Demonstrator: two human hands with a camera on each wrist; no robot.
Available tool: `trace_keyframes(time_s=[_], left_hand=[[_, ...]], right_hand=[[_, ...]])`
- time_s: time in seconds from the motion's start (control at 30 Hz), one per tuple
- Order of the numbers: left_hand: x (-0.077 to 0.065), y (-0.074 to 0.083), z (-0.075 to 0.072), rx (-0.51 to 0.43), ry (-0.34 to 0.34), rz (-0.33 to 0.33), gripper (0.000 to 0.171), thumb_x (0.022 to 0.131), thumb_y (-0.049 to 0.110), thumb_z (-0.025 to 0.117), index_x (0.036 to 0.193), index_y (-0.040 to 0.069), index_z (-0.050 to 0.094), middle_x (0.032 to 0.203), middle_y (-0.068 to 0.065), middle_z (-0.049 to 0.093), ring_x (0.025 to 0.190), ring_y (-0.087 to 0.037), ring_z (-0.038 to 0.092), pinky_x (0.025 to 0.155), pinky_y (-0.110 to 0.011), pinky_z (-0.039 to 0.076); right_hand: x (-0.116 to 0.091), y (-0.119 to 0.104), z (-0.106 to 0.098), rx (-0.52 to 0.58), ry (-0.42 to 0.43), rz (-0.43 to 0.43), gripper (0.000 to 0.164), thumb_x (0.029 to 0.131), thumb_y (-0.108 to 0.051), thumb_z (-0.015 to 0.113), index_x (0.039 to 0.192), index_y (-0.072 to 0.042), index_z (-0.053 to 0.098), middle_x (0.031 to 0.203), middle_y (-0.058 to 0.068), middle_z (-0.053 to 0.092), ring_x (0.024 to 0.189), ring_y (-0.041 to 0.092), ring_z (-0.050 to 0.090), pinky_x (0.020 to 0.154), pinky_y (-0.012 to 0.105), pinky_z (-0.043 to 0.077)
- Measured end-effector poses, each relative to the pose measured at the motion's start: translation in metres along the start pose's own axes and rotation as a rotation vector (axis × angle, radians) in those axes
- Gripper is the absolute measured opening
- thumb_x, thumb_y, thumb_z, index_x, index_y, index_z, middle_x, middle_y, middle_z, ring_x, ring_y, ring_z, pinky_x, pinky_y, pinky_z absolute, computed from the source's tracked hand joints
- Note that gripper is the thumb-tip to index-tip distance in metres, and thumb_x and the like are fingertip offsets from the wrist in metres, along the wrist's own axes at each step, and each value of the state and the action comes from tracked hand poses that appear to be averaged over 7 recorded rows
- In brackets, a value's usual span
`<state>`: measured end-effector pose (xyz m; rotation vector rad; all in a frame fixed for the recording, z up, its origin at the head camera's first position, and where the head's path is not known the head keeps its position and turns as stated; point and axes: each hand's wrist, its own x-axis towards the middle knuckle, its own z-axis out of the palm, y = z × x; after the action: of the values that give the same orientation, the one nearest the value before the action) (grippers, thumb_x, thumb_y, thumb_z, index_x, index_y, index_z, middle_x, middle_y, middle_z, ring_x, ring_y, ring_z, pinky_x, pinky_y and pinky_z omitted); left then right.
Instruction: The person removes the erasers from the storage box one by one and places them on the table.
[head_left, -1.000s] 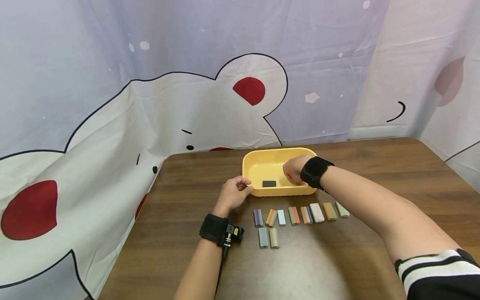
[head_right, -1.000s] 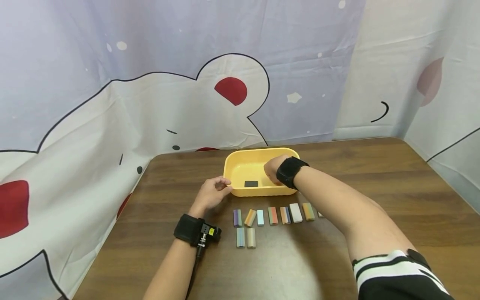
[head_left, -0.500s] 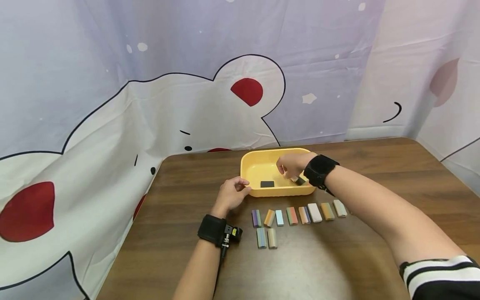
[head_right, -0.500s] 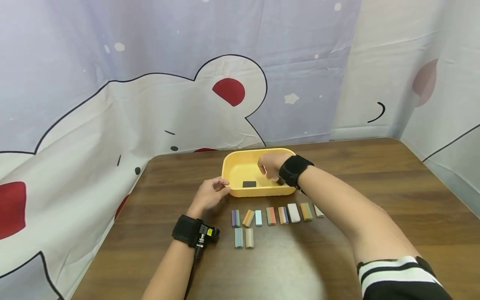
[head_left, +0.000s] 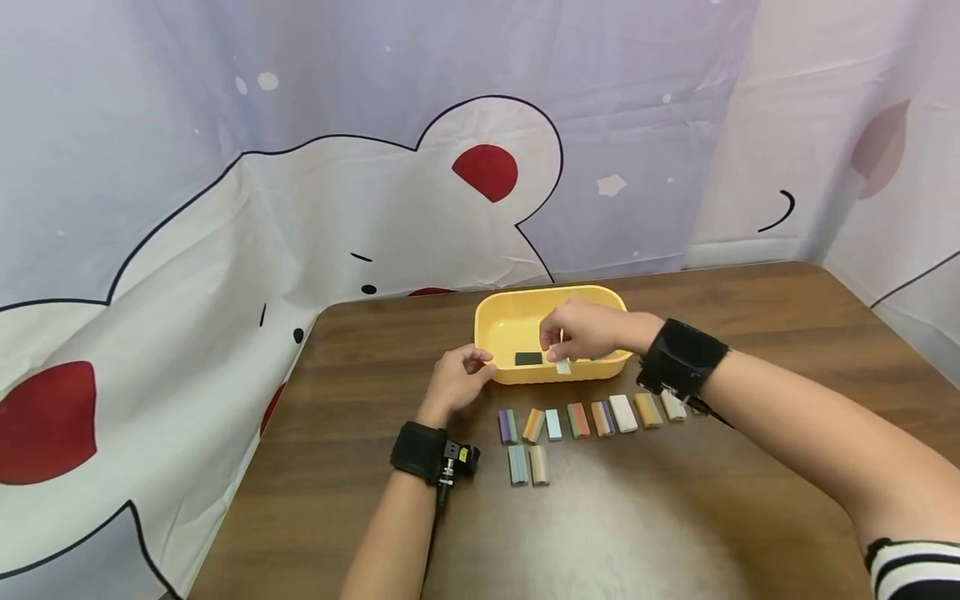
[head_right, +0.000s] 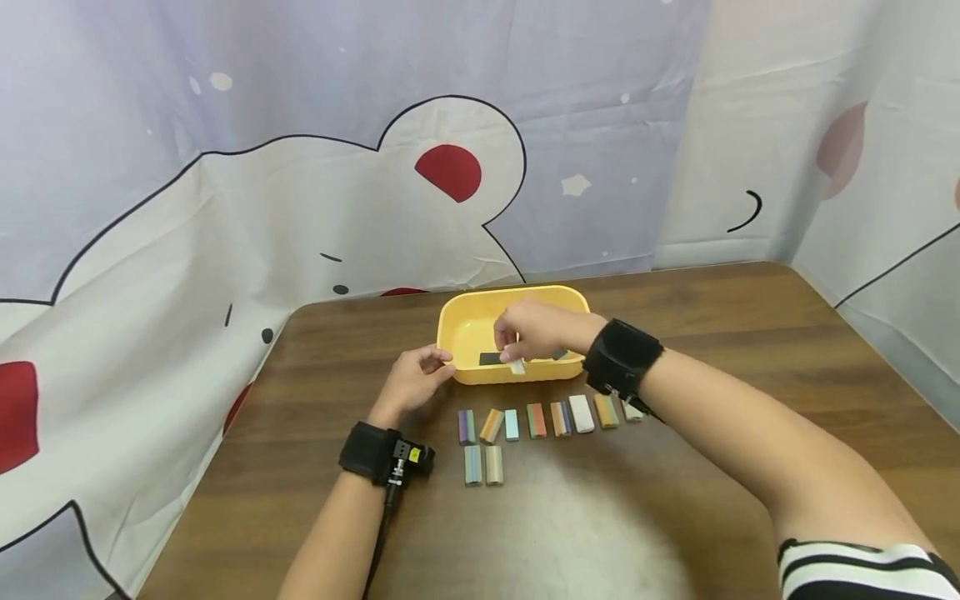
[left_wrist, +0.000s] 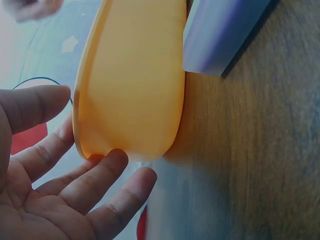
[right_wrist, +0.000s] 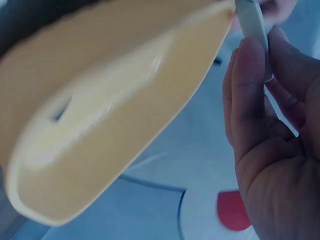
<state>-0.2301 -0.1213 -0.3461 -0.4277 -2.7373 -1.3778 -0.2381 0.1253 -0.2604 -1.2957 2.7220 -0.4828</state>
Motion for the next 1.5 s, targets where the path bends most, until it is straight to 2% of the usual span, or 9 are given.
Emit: trace_keyframes(time_s=[0.07,0.23,0.37,0.47,0.63,0.83,0.97,1.17,1.5], left_hand=[[0.0,0.0,0.0,0.008,-0.004,0.001,0.017,0.091,0.017,0.069,0.103,0.005,0.069,0.115,-0.008,0.065,0.106,-0.025,0.061,0.093,-0.041,0.048],[0.001,0.0,-0.002,0.006,0.005,-0.004,0.016,0.091,0.017,0.069,0.102,0.006,0.07,0.114,-0.008,0.066,0.104,-0.025,0.061,0.093,-0.041,0.048],[0.001,0.0,-0.002,0.015,0.009,0.009,0.015,0.091,0.017,0.069,0.102,0.006,0.07,0.111,-0.008,0.066,0.103,-0.025,0.061,0.092,-0.042,0.048],[0.0,0.0,-0.002,0.021,0.004,0.009,0.016,0.091,0.018,0.069,0.102,0.006,0.07,0.117,-0.008,0.065,0.104,-0.025,0.061,0.092,-0.042,0.048],[0.0,0.0,0.0,0.013,-0.001,-0.008,0.016,0.091,0.018,0.069,0.102,0.007,0.07,0.121,-0.008,0.064,0.107,-0.025,0.06,0.094,-0.041,0.047],[0.0,0.002,0.0,0.009,-0.001,-0.009,0.015,0.091,0.017,0.069,0.102,0.007,0.069,0.112,-0.007,0.066,0.104,-0.024,0.061,0.093,-0.04,0.048],[0.001,0.002,-0.001,0.001,-0.001,-0.012,0.016,0.091,0.017,0.069,0.103,0.006,0.069,0.112,-0.008,0.066,0.104,-0.024,0.061,0.093,-0.04,0.048],[0.001,0.004,-0.001,-0.001,-0.004,-0.013,0.019,0.091,0.018,0.069,0.104,0.004,0.069,0.125,-0.01,0.062,0.108,-0.025,0.061,0.095,-0.041,0.047],[0.0,0.002,0.0,0.008,-0.001,-0.005,0.019,0.091,0.016,0.069,0.105,0.004,0.069,0.111,-0.008,0.066,0.102,-0.024,0.062,0.09,-0.041,0.049]], right_hand=[[-0.006,-0.009,0.007,0.021,-0.003,-0.027,0.005,0.088,-0.011,0.071,0.085,-0.011,0.068,0.075,-0.009,0.062,0.062,0.005,0.056,0.063,0.027,0.049],[-0.016,-0.024,0.031,0.097,-0.07,-0.034,0.003,0.089,-0.009,0.07,0.088,-0.006,0.069,0.076,-0.01,0.062,0.065,0.003,0.056,0.064,0.024,0.049],[-0.019,-0.028,0.051,0.159,-0.143,-0.02,0.002,0.087,-0.004,0.07,0.087,-0.005,0.068,0.07,-0.009,0.061,0.056,0.005,0.059,0.062,0.022,0.05],[-0.021,-0.027,0.065,0.157,-0.17,-0.026,0.007,0.085,-0.003,0.072,0.083,-0.008,0.067,0.067,-0.01,0.059,0.054,0.003,0.056,0.059,0.021,0.048],[-0.023,-0.025,0.082,0.11,-0.147,-0.059,0.011,0.081,-0.006,0.076,0.079,-0.011,0.067,0.067,-0.013,0.056,0.06,-0.001,0.05,0.056,0.019,0.045],[-0.023,-0.021,0.089,0.098,-0.111,-0.057,0.01,0.08,-0.005,0.077,0.078,-0.01,0.069,0.068,-0.013,0.058,0.061,0.0,0.052,0.057,0.019,0.046],[-0.023,-0.02,0.091,0.063,-0.08,-0.07,0.009,0.079,-0.005,0.078,0.079,-0.01,0.071,0.069,-0.013,0.06,0.062,-0.001,0.054,0.058,0.018,0.047],[-0.024,-0.018,0.093,0.043,-0.041,-0.1,0.009,0.078,-0.004,0.078,0.078,-0.009,0.071,0.069,-0.011,0.06,0.062,0.0,0.053,0.058,0.019,0.046],[-0.024,-0.017,0.094,0.054,-0.071,-0.096,0.007,0.08,-0.005,0.077,0.079,-0.009,0.071,0.071,-0.01,0.062,0.064,-0.001,0.055,0.059,0.018,0.048]])
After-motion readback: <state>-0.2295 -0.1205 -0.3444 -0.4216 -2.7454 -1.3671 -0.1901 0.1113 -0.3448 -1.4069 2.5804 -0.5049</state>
